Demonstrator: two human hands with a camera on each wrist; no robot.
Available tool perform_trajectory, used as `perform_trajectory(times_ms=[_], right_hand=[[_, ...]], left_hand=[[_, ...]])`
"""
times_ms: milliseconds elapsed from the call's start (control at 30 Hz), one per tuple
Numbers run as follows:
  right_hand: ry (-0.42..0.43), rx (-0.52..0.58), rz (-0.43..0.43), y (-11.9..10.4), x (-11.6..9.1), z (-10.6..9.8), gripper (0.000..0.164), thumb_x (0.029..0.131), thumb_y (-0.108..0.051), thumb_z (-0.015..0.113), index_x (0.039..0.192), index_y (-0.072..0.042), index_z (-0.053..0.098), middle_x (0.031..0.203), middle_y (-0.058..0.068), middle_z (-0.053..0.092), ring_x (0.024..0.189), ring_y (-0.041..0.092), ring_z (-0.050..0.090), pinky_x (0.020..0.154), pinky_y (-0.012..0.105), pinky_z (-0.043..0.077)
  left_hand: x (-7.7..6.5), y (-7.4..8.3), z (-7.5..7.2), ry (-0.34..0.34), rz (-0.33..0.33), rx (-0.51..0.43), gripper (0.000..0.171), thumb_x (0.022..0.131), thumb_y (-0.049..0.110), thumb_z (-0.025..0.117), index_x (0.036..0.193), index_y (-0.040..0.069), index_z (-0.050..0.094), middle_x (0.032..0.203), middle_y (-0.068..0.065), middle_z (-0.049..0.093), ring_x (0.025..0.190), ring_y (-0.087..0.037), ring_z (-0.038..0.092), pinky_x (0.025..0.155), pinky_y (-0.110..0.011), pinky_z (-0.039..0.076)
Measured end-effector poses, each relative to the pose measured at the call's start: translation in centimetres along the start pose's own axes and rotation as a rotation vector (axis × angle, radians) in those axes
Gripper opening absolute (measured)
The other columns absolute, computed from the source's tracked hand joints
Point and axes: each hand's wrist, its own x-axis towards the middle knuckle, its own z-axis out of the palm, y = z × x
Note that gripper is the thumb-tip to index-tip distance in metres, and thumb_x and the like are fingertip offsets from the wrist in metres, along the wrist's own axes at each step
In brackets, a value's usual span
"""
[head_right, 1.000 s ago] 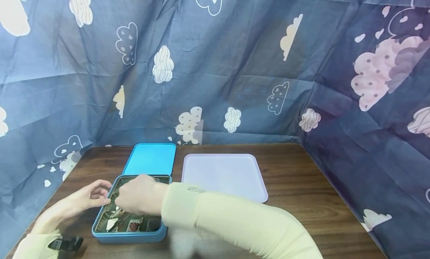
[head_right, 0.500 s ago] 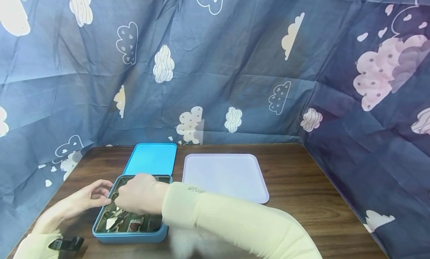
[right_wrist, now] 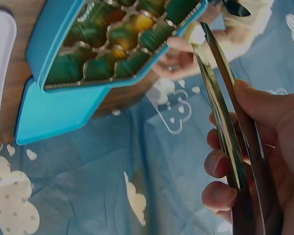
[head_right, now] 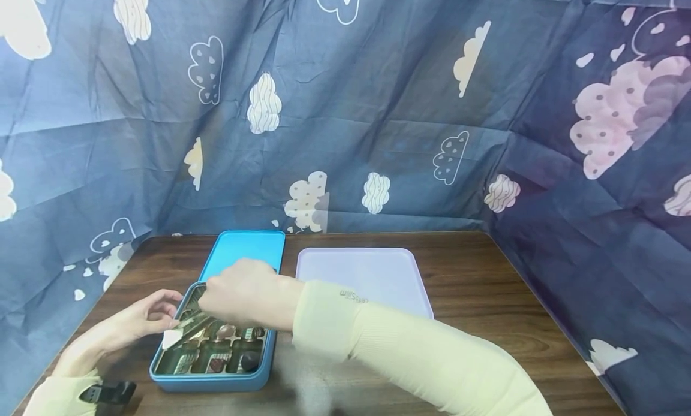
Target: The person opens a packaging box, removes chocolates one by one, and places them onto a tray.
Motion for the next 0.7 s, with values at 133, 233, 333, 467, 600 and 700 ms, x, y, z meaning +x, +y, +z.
perform_trajectory(times_ms=[133, 233, 333, 467, 600, 700], right_hand=[[0.037, 0.038, 0.018, 1.4, -1.3, -0.2, 0.009, 0.095, -0.021, 0.061, 0.096, -0.025, 0.068, 0.091, -0.010, 0.059, 0.070, 0.007, 0.054, 0.053, 0.026, 0.048], [0.086, 0.061, 0.035, 2.6, -2.7, 0.3, 0.007, 0.096, -0.021, 0.060, 0.095, -0.023, 0.067, 0.089, -0.010, 0.059, 0.072, 0.007, 0.055, 0.051, 0.026, 0.045], [0.145, 0.066, 0.060, 3.9, -4.3, 1.4, 0.008, 0.096, -0.020, 0.059, 0.096, -0.021, 0.067, 0.090, -0.008, 0.060, 0.074, 0.010, 0.058, 0.048, 0.027, 0.043], [0.193, 0.074, 0.109, 5.5, -6.4, 3.6, 0.010, 0.094, -0.026, 0.064, 0.100, -0.018, 0.067, 0.092, -0.005, 0.062, 0.080, 0.012, 0.061, 0.051, 0.029, 0.047], [0.208, 0.110, 0.156, 6.8, -8.5, 6.0, 0.020, 0.092, -0.034, 0.067, 0.100, -0.016, 0.065, 0.088, -0.004, 0.059, 0.077, 0.013, 0.061, 0.053, 0.031, 0.048], [0.235, 0.120, 0.172, 7.6, -10.1, 7.6, 0.021, 0.090, -0.034, 0.070, 0.093, -0.014, 0.062, 0.081, -0.003, 0.055, 0.071, 0.015, 0.059, 0.050, 0.033, 0.047]], left_hand=[[-0.1, -0.1, -0.1, -0.011, 0.019, -0.001, 0.049, 0.092, 0.004, 0.063, 0.131, -0.010, 0.036, 0.102, -0.017, 0.049, 0.091, -0.015, 0.056, 0.079, -0.028, 0.050], [-0.1, -0.2, -0.1, -0.005, 0.026, 0.003, 0.051, 0.092, 0.007, 0.066, 0.131, -0.009, 0.037, 0.101, -0.016, 0.049, 0.090, -0.015, 0.057, 0.079, -0.027, 0.050], [-0.1, -0.2, -0.1, 0.002, 0.027, 0.004, 0.051, 0.092, 0.009, 0.067, 0.130, -0.009, 0.038, 0.099, -0.015, 0.049, 0.089, -0.015, 0.058, 0.078, -0.027, 0.050], [-0.1, -0.3, -0.1, 0.002, 0.023, -0.007, 0.051, 0.092, 0.008, 0.067, 0.131, -0.009, 0.038, 0.099, -0.015, 0.049, 0.088, -0.015, 0.059, 0.078, -0.027, 0.050], [0.0, -0.4, -0.1, -0.003, 0.026, -0.013, 0.051, 0.092, 0.007, 0.067, 0.131, -0.009, 0.038, 0.100, -0.015, 0.050, 0.088, -0.015, 0.059, 0.079, -0.027, 0.051], [0.1, -0.3, -0.1, -0.001, 0.028, -0.006, 0.051, 0.092, 0.008, 0.067, 0.130, -0.009, 0.038, 0.099, -0.015, 0.050, 0.089, -0.015, 0.058, 0.078, -0.027, 0.051]])
